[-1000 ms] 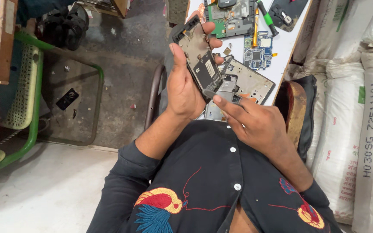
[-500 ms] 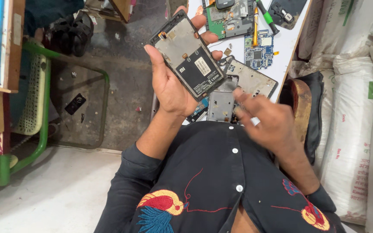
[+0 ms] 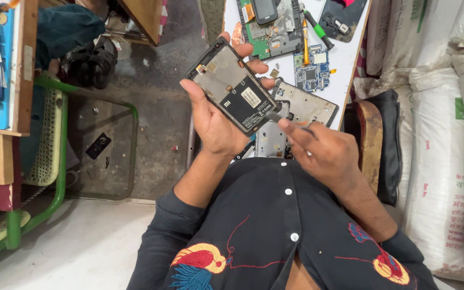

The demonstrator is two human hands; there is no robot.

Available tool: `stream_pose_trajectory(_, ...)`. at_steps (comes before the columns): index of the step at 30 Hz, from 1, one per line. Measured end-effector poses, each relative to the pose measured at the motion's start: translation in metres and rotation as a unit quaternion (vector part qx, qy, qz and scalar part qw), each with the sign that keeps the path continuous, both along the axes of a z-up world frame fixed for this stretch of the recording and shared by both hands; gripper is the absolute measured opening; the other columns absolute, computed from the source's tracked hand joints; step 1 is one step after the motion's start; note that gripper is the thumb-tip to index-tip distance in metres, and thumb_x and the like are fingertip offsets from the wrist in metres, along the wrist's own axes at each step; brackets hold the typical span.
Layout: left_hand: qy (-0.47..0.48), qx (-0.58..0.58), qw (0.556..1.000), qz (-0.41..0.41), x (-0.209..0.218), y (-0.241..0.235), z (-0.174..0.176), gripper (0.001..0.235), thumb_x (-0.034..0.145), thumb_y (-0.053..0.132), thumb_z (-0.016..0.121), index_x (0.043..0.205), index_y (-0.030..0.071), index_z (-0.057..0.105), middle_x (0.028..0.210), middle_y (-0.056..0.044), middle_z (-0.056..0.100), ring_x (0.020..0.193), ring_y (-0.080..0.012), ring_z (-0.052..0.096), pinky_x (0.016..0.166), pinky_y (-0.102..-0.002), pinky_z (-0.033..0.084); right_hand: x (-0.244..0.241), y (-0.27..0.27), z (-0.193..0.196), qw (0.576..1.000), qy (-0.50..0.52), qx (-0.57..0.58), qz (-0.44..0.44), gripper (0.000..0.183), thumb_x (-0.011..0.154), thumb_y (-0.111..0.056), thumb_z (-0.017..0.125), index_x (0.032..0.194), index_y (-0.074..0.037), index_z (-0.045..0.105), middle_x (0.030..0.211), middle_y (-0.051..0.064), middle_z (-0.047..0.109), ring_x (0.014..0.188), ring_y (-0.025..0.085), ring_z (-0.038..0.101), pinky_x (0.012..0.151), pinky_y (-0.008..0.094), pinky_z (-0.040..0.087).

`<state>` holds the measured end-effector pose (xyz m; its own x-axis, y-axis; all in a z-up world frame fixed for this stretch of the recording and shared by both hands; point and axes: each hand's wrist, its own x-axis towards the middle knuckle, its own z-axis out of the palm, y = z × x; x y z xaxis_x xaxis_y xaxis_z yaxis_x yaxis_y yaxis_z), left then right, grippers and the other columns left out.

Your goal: The person disassembles a smartphone using a metal prying tool, removing the back cover and battery. They then scrape the interior frame and reposition the battery before placing the phone down.

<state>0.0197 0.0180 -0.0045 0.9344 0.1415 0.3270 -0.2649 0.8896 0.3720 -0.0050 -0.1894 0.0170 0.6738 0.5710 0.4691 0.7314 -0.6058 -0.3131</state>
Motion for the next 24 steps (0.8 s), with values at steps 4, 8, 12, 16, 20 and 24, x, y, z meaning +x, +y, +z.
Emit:
stream_pose_trajectory(4,0.002,0.017,1.000,-0.008,0.000,-0.002,0.002,0.082,0.113,0.069,0.026,0.163,0.004,0.030,0.144,-0.018,0.055,0.121,-0.0281,0.064,0.103,-0.043,0.058,0.003,-0.003,0.002,0.999,-0.011,-0.022,0.035,0.054,0.084,-0.022,0.083,0.135,-0.022,0.067,0.075,0.005,0.054,0.058,0.023,0.057,0.052,0.036,0.047)
stream_pose_trajectory(8,0.005,0.020,1.000,-0.012,-0.001,-0.005,0.000,0.083,0.111,0.070,0.028,0.163,0.005,0.029,0.144,-0.018,0.055,0.122,-0.0290,0.064,0.104,-0.044,0.058,0.003,-0.006,0.005,0.999,0.012,-0.036,-0.024,0.050,0.087,-0.018,0.082,0.135,-0.022,0.072,0.067,0.004,0.050,0.053,0.022,0.054,0.051,0.038,0.045)
stream_pose_trajectory(12,0.002,0.014,0.999,-0.046,-0.001,-0.006,0.002,0.086,0.110,0.070,0.030,0.165,0.005,0.027,0.142,-0.017,0.054,0.122,-0.0277,0.061,0.106,-0.044,0.057,0.002,-0.003,0.005,0.999,-0.034,0.010,0.018,0.048,0.092,-0.008,0.075,0.137,-0.023,0.067,0.094,0.006,0.067,0.069,0.022,0.063,0.060,0.035,0.051)
stream_pose_trajectory(16,-0.010,0.040,0.997,-0.069,-0.002,-0.006,0.005,0.087,0.109,0.071,0.031,0.164,0.004,0.028,0.146,-0.019,0.055,0.125,-0.0294,0.063,0.106,-0.045,0.057,0.002,-0.012,0.001,0.999,0.009,-0.005,-0.035,0.046,0.087,-0.006,0.074,0.132,-0.018,0.072,0.078,0.008,0.060,0.060,0.022,0.061,0.055,0.037,0.050)
stream_pose_trajectory(20,-0.009,0.078,0.992,-0.101,-0.006,-0.004,0.012,0.088,0.109,0.071,0.030,0.162,0.001,0.032,0.146,-0.023,0.056,0.128,-0.0327,0.063,0.111,-0.045,0.054,0.011,-0.032,-0.004,0.986,0.079,0.077,-0.123,0.032,0.098,-0.007,0.074,0.129,-0.011,0.068,0.079,0.009,0.058,0.061,0.018,0.057,0.061,0.035,0.050)
stream_pose_trajectory(24,0.012,0.109,0.986,-0.121,-0.009,-0.006,0.019,0.081,0.110,0.065,0.030,0.160,0.001,0.030,0.147,-0.029,0.054,0.132,-0.0373,0.060,0.113,-0.045,0.052,0.008,-0.043,-0.009,0.982,0.110,0.134,-0.076,0.014,0.098,-0.013,0.077,0.105,-0.011,0.065,0.069,0.008,0.052,0.056,0.018,0.050,0.059,0.035,0.046)
